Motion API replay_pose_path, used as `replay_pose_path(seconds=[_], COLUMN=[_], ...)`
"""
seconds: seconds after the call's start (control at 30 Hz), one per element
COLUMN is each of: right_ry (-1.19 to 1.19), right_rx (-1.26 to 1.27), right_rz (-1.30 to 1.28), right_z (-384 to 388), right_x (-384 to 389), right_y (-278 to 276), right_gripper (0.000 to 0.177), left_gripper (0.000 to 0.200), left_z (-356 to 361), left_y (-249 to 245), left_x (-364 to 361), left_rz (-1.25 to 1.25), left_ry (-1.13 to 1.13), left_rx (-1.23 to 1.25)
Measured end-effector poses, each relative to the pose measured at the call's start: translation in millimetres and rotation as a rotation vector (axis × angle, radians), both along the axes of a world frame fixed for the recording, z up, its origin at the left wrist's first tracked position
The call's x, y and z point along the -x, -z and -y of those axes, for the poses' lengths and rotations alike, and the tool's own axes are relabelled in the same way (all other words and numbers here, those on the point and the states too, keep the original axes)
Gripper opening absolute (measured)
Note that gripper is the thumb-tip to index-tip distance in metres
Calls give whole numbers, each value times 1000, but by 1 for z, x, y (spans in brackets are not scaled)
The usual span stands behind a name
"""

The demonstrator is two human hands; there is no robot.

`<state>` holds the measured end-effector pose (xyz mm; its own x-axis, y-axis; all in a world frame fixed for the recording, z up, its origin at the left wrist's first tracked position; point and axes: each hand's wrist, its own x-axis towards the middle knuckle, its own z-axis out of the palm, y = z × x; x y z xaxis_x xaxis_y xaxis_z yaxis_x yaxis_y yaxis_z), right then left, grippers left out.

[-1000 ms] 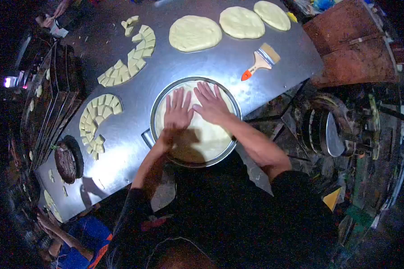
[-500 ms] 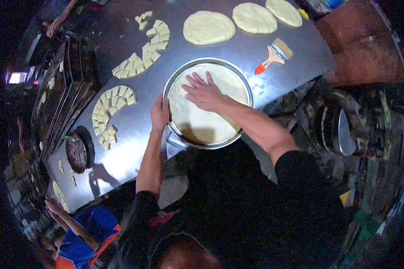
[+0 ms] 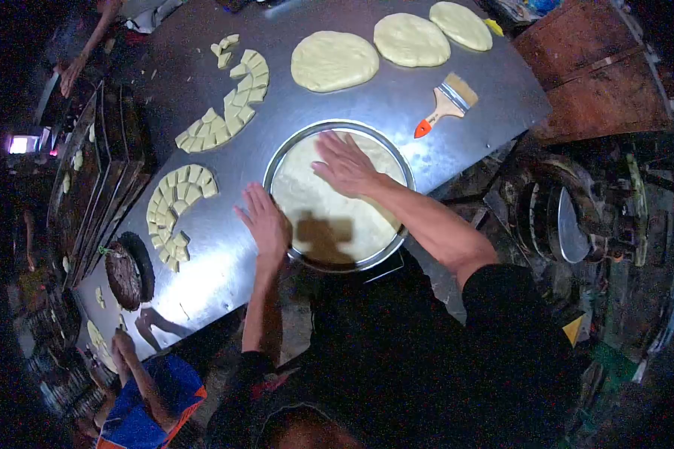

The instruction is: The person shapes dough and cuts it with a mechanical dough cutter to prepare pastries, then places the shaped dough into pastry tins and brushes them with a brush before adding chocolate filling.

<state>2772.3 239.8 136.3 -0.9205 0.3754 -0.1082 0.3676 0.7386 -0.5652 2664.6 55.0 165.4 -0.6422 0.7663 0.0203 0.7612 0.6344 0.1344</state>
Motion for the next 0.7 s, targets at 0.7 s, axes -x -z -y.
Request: replay_pose_path(seconds=[0.7], right_ry=[863], right_rx=[-44], right_rz=[10], right_z=[34], right_x=[-156], right_y=[34], right_gripper=[47], left_gripper=[57], left_z=[126], left_y=[3], left_x=[-49], left_rz=[1447], left_ry=[-388], left_rx=[31])
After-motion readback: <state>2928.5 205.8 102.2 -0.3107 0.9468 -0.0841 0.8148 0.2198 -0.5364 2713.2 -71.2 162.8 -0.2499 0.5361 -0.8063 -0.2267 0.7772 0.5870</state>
